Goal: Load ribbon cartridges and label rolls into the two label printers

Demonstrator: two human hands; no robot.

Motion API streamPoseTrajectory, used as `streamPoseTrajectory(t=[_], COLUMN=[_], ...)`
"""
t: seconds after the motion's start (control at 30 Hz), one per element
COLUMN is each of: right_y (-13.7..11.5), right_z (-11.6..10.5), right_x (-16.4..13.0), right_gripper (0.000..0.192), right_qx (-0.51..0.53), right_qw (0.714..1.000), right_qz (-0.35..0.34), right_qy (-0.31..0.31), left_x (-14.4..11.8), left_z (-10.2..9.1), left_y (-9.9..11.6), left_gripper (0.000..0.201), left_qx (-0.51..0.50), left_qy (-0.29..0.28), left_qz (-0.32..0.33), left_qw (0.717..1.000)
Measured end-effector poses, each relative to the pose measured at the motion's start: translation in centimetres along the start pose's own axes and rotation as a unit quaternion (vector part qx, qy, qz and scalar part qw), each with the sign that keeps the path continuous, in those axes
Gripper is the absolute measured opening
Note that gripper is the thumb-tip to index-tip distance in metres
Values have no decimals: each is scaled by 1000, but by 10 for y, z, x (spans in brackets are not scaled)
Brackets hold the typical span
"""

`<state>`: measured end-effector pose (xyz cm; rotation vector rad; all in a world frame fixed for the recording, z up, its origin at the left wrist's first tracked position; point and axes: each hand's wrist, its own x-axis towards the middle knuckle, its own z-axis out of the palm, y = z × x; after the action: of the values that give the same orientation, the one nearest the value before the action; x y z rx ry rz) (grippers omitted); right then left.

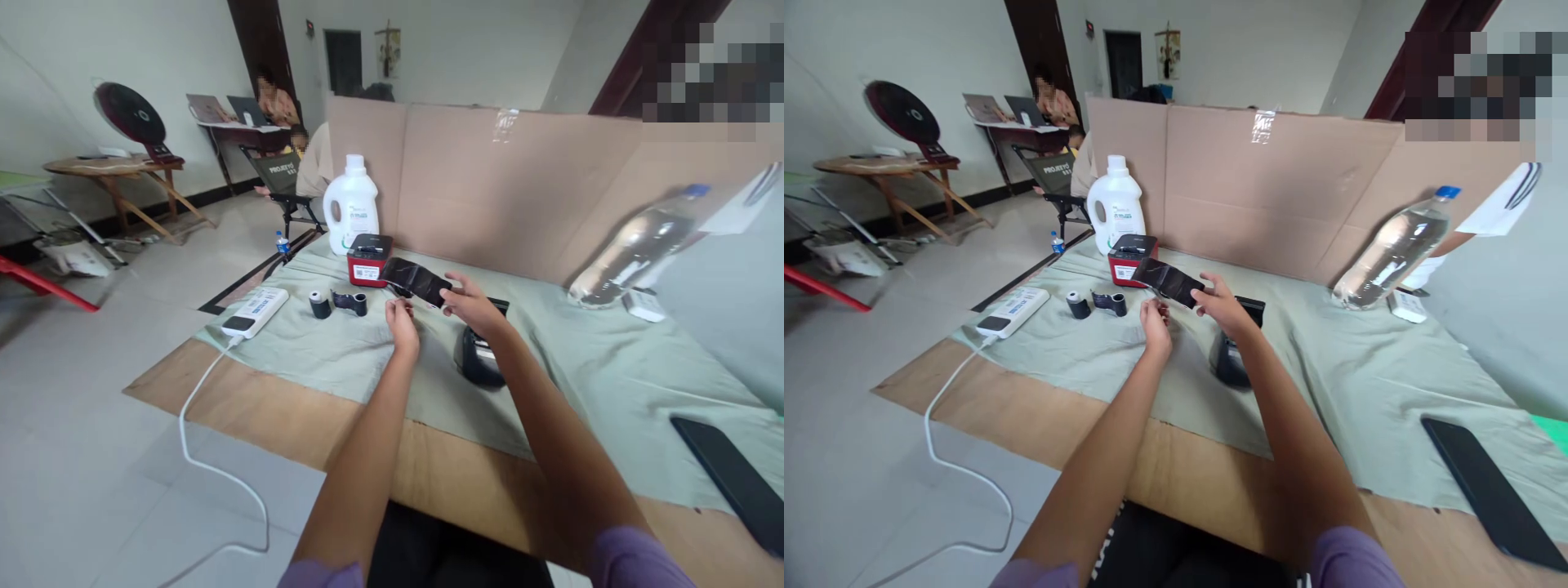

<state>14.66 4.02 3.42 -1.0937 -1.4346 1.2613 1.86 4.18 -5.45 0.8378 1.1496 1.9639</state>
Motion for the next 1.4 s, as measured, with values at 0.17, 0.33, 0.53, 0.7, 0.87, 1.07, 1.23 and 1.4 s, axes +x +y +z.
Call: streamPoseTrajectory(t=[0.17, 0.33, 0.53, 0.7, 0.87, 1.07, 1.23, 1.4], right_y=[-13, -14, -6, 2, 10, 16, 18, 22], right_z=[-84, -120, -110, -96, -95, -101, -96, -87], right_x=[-47, -50, -45, -44, -43, -42, -44, -47], right_gripper=[44, 23, 21, 31, 35, 35, 29, 22], right_qx=[-68, -268, -429, -491, -470, -396, -438, -530], right_qw=[996, 961, 891, 856, 873, 916, 898, 847], right_qz=[61, 13, -44, -72, -66, -40, -19, -38], right_qy=[-11, -72, -143, -145, -114, -56, -27, -34], left_x=[-33, -61, -69, -69, -70, -70, -69, -68], left_z=[20, 19, 18, 19, 20, 21, 20, 19], left_y=[16, 41, 36, 28, 27, 25, 25, 25], left_gripper=[37, 54, 40, 27, 25, 25, 24, 25], left_qx=[100, 253, 334, 338, 348, 331, 327, 323], left_qy=[-203, -435, -460, -425, -420, -424, -424, -422], left_qz=[113, 285, 347, 356, 349, 343, 336, 333], left_qw=[968, 815, 746, 761, 762, 770, 775, 779])
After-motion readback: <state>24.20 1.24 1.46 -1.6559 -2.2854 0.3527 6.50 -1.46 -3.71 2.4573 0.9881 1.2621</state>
